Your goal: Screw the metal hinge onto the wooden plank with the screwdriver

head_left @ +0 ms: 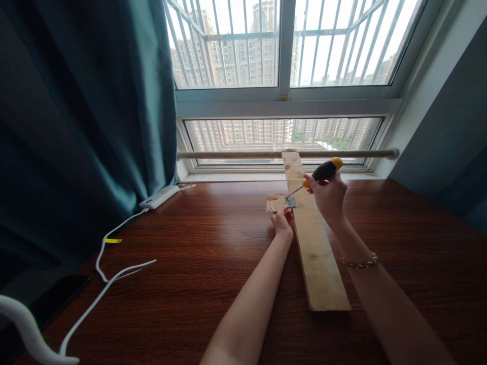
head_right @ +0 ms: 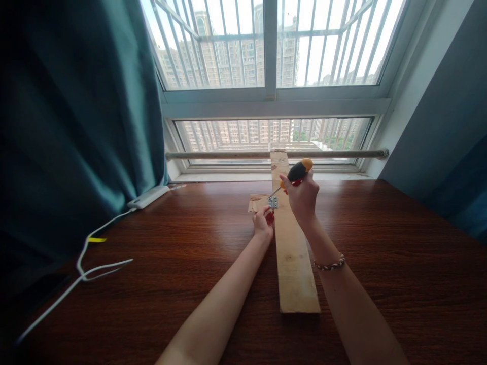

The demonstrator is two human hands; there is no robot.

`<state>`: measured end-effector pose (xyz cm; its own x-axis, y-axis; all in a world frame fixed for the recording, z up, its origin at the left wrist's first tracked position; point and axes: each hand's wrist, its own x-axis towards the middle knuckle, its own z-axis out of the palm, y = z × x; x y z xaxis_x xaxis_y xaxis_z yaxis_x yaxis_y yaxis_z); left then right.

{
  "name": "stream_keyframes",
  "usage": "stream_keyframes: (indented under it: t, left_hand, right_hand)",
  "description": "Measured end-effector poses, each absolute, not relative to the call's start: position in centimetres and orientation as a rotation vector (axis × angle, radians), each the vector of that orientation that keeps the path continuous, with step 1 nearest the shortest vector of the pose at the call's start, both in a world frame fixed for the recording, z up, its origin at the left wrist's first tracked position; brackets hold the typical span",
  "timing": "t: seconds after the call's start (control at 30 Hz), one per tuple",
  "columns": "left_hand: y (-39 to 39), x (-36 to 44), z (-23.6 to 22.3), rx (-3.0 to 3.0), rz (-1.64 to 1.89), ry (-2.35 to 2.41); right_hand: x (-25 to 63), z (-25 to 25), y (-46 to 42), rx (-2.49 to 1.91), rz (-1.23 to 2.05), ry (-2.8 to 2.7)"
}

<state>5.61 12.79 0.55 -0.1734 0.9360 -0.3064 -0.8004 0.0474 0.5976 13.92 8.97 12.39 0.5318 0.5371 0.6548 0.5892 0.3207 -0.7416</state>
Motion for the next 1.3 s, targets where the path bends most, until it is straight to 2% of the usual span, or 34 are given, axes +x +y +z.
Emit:
stream_keyframes:
  t: [0.2, 0.6, 0.8, 1.07, 1.3]
  left_hand:
    - [12.8, 5.6, 0.4, 0.233, 1.559, 0.793]
    - [13.0, 5.6, 0.2, 0.241, 1.544, 0.791]
    - [12.8, 5.6, 0.4, 0.230, 1.542, 0.788]
    - [12.9, 5.7, 0.2, 0.221, 1.538, 0.774]
    - [12.9, 5.6, 0.4, 0.227, 1.534, 0.777]
  right_hand:
    - [13.9, 12.6, 8.9, -1.343, -0.025, -1.137]
    - [13.6, 13.3, 8.0, -1.420, -0.217, -1.203]
    - [13.5, 13.4, 8.0, -1.413, -0.175, -1.243]
    - [13.2, 13.0, 8.0, -1.499, -0.314, -1.086]
    - [12.6, 13.5, 7.9, -1.282, 0.219, -1.259]
